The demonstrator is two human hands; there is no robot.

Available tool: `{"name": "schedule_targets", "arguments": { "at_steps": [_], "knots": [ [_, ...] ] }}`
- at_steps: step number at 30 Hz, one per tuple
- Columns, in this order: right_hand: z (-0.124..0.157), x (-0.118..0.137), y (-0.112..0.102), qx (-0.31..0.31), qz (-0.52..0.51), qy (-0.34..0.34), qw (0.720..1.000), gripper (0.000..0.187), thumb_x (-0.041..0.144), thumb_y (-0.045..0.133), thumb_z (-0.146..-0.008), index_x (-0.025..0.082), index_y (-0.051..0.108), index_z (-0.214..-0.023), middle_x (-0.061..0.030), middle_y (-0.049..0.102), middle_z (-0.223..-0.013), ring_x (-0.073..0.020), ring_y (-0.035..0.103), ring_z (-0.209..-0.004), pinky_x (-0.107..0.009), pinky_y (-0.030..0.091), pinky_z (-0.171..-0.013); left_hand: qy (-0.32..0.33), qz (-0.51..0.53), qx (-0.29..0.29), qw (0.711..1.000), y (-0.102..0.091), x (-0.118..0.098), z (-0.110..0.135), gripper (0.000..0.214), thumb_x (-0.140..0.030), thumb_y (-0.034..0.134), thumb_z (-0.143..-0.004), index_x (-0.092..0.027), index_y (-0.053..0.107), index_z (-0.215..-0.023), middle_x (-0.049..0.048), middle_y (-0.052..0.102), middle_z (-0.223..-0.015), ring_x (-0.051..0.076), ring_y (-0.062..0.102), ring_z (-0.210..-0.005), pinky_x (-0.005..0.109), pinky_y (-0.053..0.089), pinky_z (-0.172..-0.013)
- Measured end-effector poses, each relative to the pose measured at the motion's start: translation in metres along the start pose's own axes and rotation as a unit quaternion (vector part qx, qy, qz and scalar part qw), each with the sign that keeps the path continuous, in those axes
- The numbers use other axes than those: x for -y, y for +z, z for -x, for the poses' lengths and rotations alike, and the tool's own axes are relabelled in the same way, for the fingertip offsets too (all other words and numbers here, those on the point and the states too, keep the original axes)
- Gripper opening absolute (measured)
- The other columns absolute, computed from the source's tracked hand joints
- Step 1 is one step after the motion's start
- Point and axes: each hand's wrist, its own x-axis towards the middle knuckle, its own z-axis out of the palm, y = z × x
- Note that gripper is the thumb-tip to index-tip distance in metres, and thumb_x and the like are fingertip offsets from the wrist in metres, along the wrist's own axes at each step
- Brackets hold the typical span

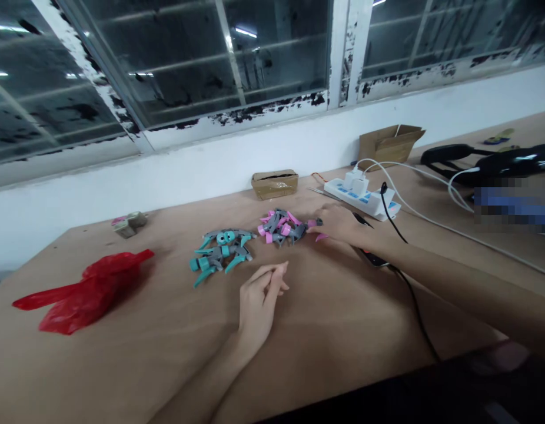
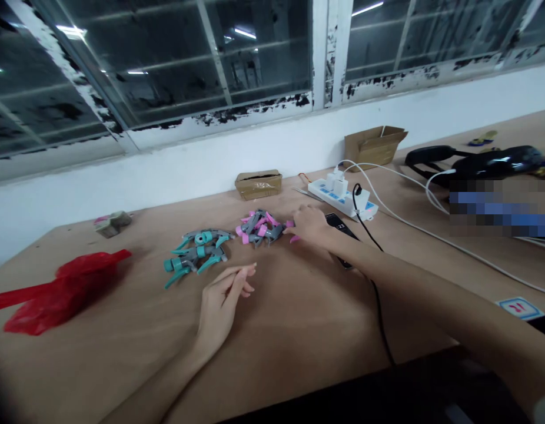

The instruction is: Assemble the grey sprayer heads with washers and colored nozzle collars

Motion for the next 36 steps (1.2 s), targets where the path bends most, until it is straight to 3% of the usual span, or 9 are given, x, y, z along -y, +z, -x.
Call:
{"name": "schedule_targets", "arguments": {
  "at_steps": [4,7,9,14,17,20,25,29,36],
  "knots": [
    [-0.004,0.022,0.008,-0.01,-0.011,-0.064,0.998,0.048,0.057,0.052,-0.079,0.022,0.063,-0.11,-0.0107,0.054,-0.126,-0.0299,0.048,-0.116,-0.046,0.032,-0.1,-0.002,-0.024,-0.018,1.0,-0.003,0.002,0.0,0.043,-0.035,0.045,-0.09,-0.017,0.047,-0.05,-0.0035,0.046,-0.049,0.008,0.048,-0.044,0.02,0.041,-0.049],
    [-0.004,0.036,0.022,-0.015,-0.014,-0.063,0.998,0.048,0.055,0.057,-0.077,0.02,0.063,-0.109,-0.0138,0.045,-0.135,-0.0365,0.036,-0.126,-0.061,0.019,-0.102,-0.01,-0.033,-0.034,0.999,-0.002,0.002,0.001,0.046,-0.035,0.04,-0.092,-0.018,0.04,-0.049,-0.0057,0.037,-0.042,0.008,0.043,-0.041,0.02,0.037,-0.048],
    [-0.005,0.042,0.029,-0.018,-0.017,-0.052,0.998,0.038,0.048,0.059,-0.078,0.019,0.066,-0.102,-0.0152,0.044,-0.135,-0.0388,0.035,-0.126,-0.067,0.016,-0.099,-0.016,-0.029,-0.032,0.999,-0.001,0.003,0.003,0.038,-0.035,0.037,-0.093,-0.018,0.047,-0.06,-0.0075,0.037,-0.041,0.008,0.043,-0.038,0.02,0.036,-0.046],
    [0.008,0.051,0.019,-0.032,-0.04,-0.094,0.994,0.026,0.039,0.057,-0.083,0.02,0.064,-0.098,-0.0126,0.048,-0.13,-0.0319,0.041,-0.123,-0.061,0.026,-0.101,-0.014,-0.007,-0.015,1.0,0.005,0.008,0.003,0.017,-0.033,0.042,-0.091,-0.019,0.05,-0.089,-0.0079,0.048,-0.051,0.009,0.05,-0.042,0.019,0.041,-0.045],
    [0.038,0.059,0.004,-0.036,-0.074,-0.166,0.983,0.031,0.039,0.053,-0.085,0.019,0.056,-0.108,-0.0112,0.044,-0.132,-0.0226,0.041,-0.124,-0.043,0.037,-0.101,0.002,-0.002,-0.053,0.999,0.004,0.009,0.001,0.013,-0.031,0.049,-0.087,-0.02,0.049,-0.094,-0.0022,0.054,-0.072,0.011,0.056,-0.061,0.021,0.046,-0.054],
    [0.074,0.064,0.001,-0.063,-0.172,-0.232,0.955,0.025,0.034,0.05,-0.088,0.019,0.055,-0.106,-0.0115,0.045,-0.128,-0.0229,0.044,-0.122,-0.042,0.042,-0.098,0.042,-0.002,-0.086,0.995,0.004,0.005,0.002,0.016,-0.027,0.057,-0.082,-0.02,0.05,-0.095,0.0036,0.051,-0.095,0.015,0.055,-0.085,0.024,0.05,-0.063],
    [0.101,0.06,0.019,-0.064,-0.244,-0.231,0.94,0.023,0.031,0.051,-0.088,0.019,0.053,-0.108,-0.0118,0.044,-0.127,-0.0212,0.047,-0.118,-0.04,0.044,-0.097,0.102,-0.057,-0.041,0.992,0.009,-0.002,0.008,0.004,-0.021,0.057,-0.083,-0.021,0.058,-0.088,0.0036,0.049,-0.099,0.016,0.054,-0.091,0.029,0.051,-0.073],
    [0.098,0.055,0.027,-0.068,-0.259,-0.216,0.939,0.024,0.03,0.053,-0.087,0.018,0.054,-0.108,-0.012,0.044,-0.127,-0.0212,0.047,-0.118,-0.04,0.043,-0.097,0.077,-0.057,-0.041,0.995,0.011,-0.001,0.008,0.006,-0.021,0.057,-0.084,-0.021,0.055,-0.09,0.0021,0.05,-0.095,0.014,0.055,-0.087,0.025,0.052,-0.068],
    [0.095,0.051,0.023,-0.072,-0.304,-0.191,0.931,0.018,0.03,0.057,-0.084,0.021,0.057,-0.1,-0.0098,0.048,-0.121,-0.0219,0.049,-0.116,-0.043,0.045,-0.096,0.129,-0.117,-0.021,0.985,0.009,0.003,0.006,0.019,-0.016,0.053,-0.087,-0.026,0.061,-0.1,0.0033,0.048,-0.102,0.016,0.056,-0.092,0.031,0.053,-0.076]
  ]
}}
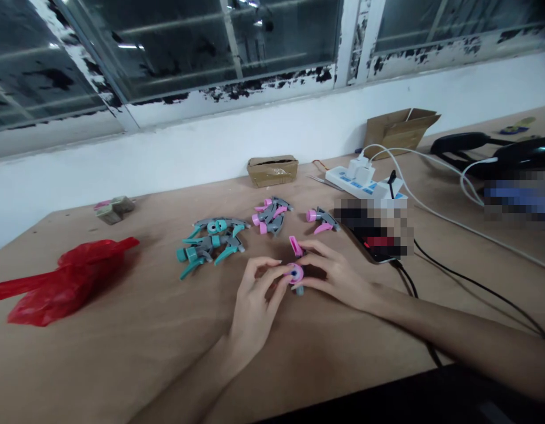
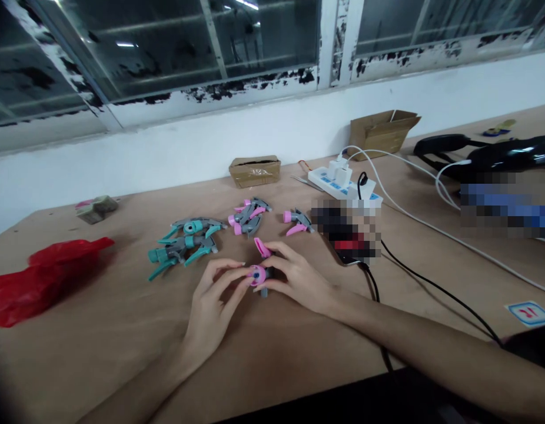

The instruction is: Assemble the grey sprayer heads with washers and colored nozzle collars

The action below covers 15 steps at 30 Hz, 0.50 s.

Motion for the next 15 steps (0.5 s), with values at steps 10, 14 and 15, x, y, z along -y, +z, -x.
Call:
{"name": "schedule_targets", "arguments": {
  "at_steps": [10,14,15],
  "knots": [
    [0.0035,0.0006,0.0045,-0.041,0.032,0.001,0.999,0.023,0.031,0.061,-0.081,0.019,0.061,-0.101,-0.0103,0.05,-0.119,-0.0221,0.049,-0.114,-0.041,0.045,-0.095,0.028,-0.031,-0.014,0.999,0.0029,-0.0004,0.0023,0.021,-0.011,0.054,-0.085,-0.023,0.064,-0.1,0.0025,0.05,-0.096,0.013,0.056,-0.081,0.028,0.051,-0.073],
    [0.0046,0.0026,0.0056,-0.054,0.062,-0.01,0.997,0.021,0.03,0.06,-0.082,0.019,0.061,-0.099,-0.0105,0.05,-0.12,-0.023,0.048,-0.114,-0.043,0.044,-0.095,-0.012,-0.01,-0.005,1.0,0.0031,-0.0035,0.0007,0.018,-0.012,0.052,-0.086,-0.023,0.065,-0.092,0.0016,0.051,-0.092,0.013,0.055,-0.081,0.026,0.049,-0.069],
    [0.0047,0.0035,0.0055,-0.054,0.068,-0.012,0.996,0.02,0.029,0.06,-0.082,0.019,0.062,-0.099,-0.0106,0.051,-0.12,-0.0233,0.048,-0.113,-0.044,0.044,-0.094,-0.024,-0.006,-0.003,1.0,0.0029,-0.0042,0.0003,0.017,-0.013,0.052,-0.086,-0.023,0.065,-0.091,0.0017,0.051,-0.092,0.013,0.055,-0.081,0.026,0.049,-0.069]
  ]
}}
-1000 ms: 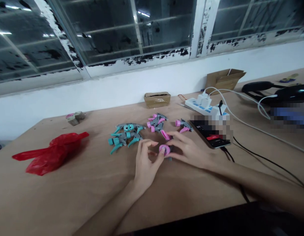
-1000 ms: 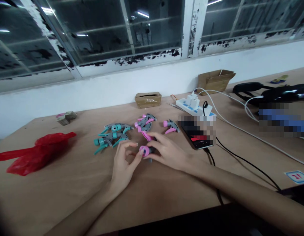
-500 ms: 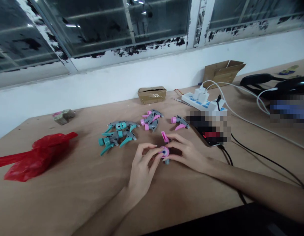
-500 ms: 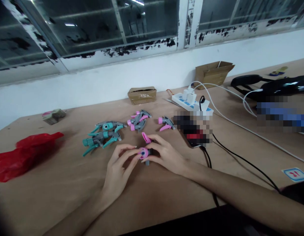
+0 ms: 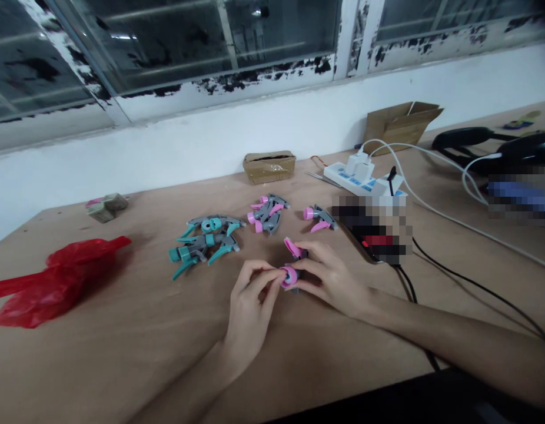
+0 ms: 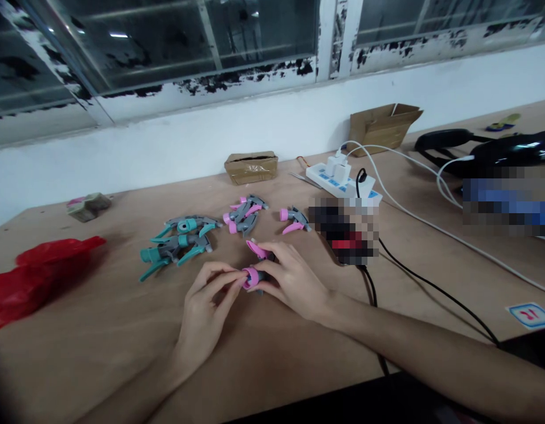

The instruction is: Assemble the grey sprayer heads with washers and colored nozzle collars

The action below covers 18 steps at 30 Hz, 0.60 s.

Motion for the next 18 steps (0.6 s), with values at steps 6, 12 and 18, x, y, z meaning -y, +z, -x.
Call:
{"name": "schedule_targets", "arguments": {
  "at_steps": [6,12,18],
  "knots": [
    [-0.0019,0.0031,-0.001,0.02,0.002,0.003,1.0,0.019,0.03,0.06,-0.082,0.019,0.063,-0.097,-0.0111,0.052,-0.119,-0.0235,0.05,-0.112,-0.044,0.045,-0.092,-0.064,0.031,0.019,0.997,-0.0003,-0.0013,0.0001,0.015,-0.018,0.048,-0.088,-0.022,0.062,-0.088,0.0034,0.049,-0.095,0.015,0.055,-0.083,0.028,0.052,-0.07],
    [-0.0022,-0.0004,0.0004,0.025,-0.014,0.001,1.0,0.019,0.03,0.06,-0.082,0.019,0.062,-0.097,-0.0103,0.052,-0.119,-0.0231,0.049,-0.113,-0.043,0.045,-0.092,-0.083,0.061,0.043,0.994,-0.0023,-0.0019,-0.0025,0.014,-0.021,0.044,-0.09,-0.021,0.058,-0.087,0.0041,0.047,-0.097,0.015,0.055,-0.082,0.027,0.053,-0.065],
    [-0.0026,-0.0002,-0.0023,0.029,-0.018,-0.013,0.999,0.016,0.027,0.058,-0.084,0.019,0.061,-0.097,-0.0105,0.05,-0.119,-0.0223,0.049,-0.112,-0.041,0.045,-0.093,-0.087,0.066,0.092,0.99,-0.0075,-0.0036,-0.0082,0.004,-0.024,0.054,-0.085,-0.021,0.056,-0.086,0.0025,0.047,-0.096,0.014,0.055,-0.083,0.025,0.051,-0.066]
  ]
}}
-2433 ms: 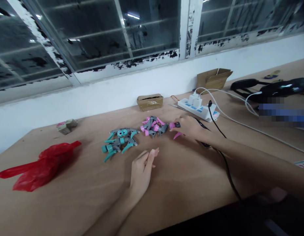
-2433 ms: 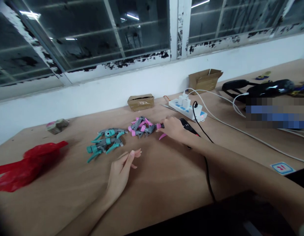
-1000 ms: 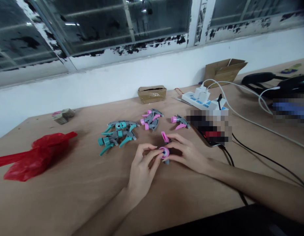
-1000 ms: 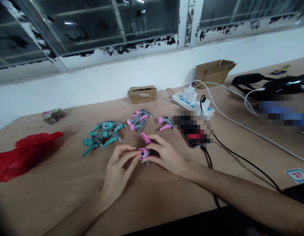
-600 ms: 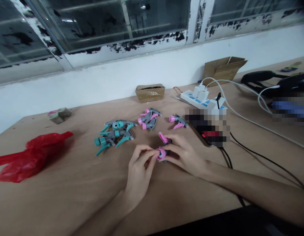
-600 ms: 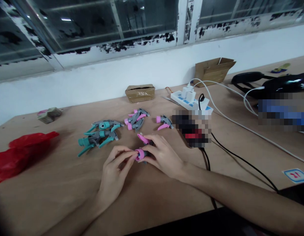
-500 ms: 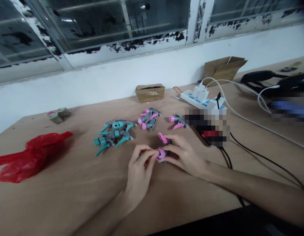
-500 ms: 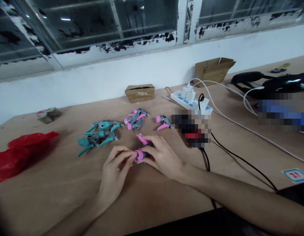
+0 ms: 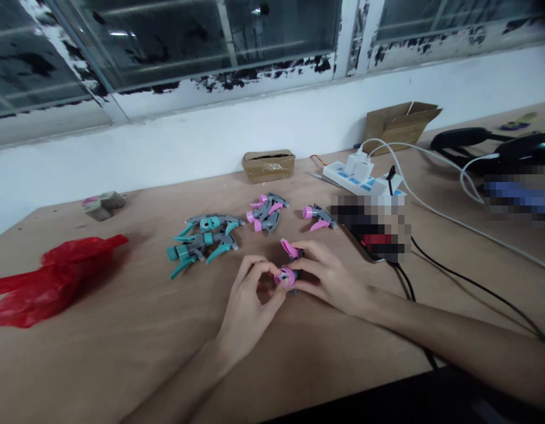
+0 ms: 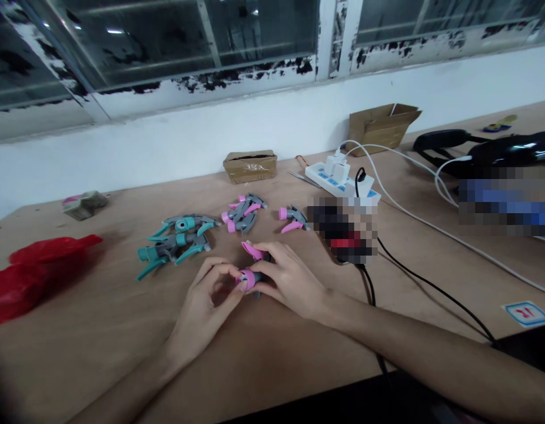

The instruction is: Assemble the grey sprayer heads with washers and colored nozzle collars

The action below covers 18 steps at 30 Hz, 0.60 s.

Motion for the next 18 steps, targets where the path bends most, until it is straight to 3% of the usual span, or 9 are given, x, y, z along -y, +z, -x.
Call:
{"name": "schedule_targets", "arguments": {
  "at_steps": [6,13,18],
  "knots": [
    [-0.001,0.002,-0.001,0.009,0.007,-0.019,1.0,0.015,0.027,0.059,-0.083,0.02,0.06,-0.097,-0.0101,0.05,-0.12,-0.0219,0.049,-0.112,-0.042,0.045,-0.092,-0.003,0.015,0.037,0.999,-0.006,0.006,-0.004,0.009,-0.029,0.054,-0.085,-0.021,0.056,-0.081,0.0021,0.049,-0.094,0.015,0.054,-0.085,0.028,0.05,-0.071],
    [-0.001,-0.002,-0.005,0.018,0.0,0.018,1.0,0.018,0.029,0.058,-0.083,0.02,0.061,-0.098,-0.0101,0.051,-0.119,-0.022,0.051,-0.112,-0.042,0.046,-0.093,0.043,-0.021,0.011,0.999,-0.006,-0.003,-0.002,0.008,-0.018,0.051,-0.086,-0.02,0.053,-0.078,0.0022,0.049,-0.092,0.015,0.054,-0.082,0.029,0.048,-0.076],
    [0.0,-0.011,-0.008,0.013,-0.006,0.03,0.999,0.018,0.03,0.059,-0.082,0.022,0.062,-0.099,-0.0093,0.051,-0.117,-0.0229,0.053,-0.111,-0.044,0.047,-0.093,0.046,0.007,-0.016,0.999,-0.005,0.0,0.001,0.006,-0.022,0.05,-0.087,-0.02,0.052,-0.081,0.0029,0.053,-0.092,0.015,0.056,-0.083,0.029,0.05,-0.074]
  ]
}}
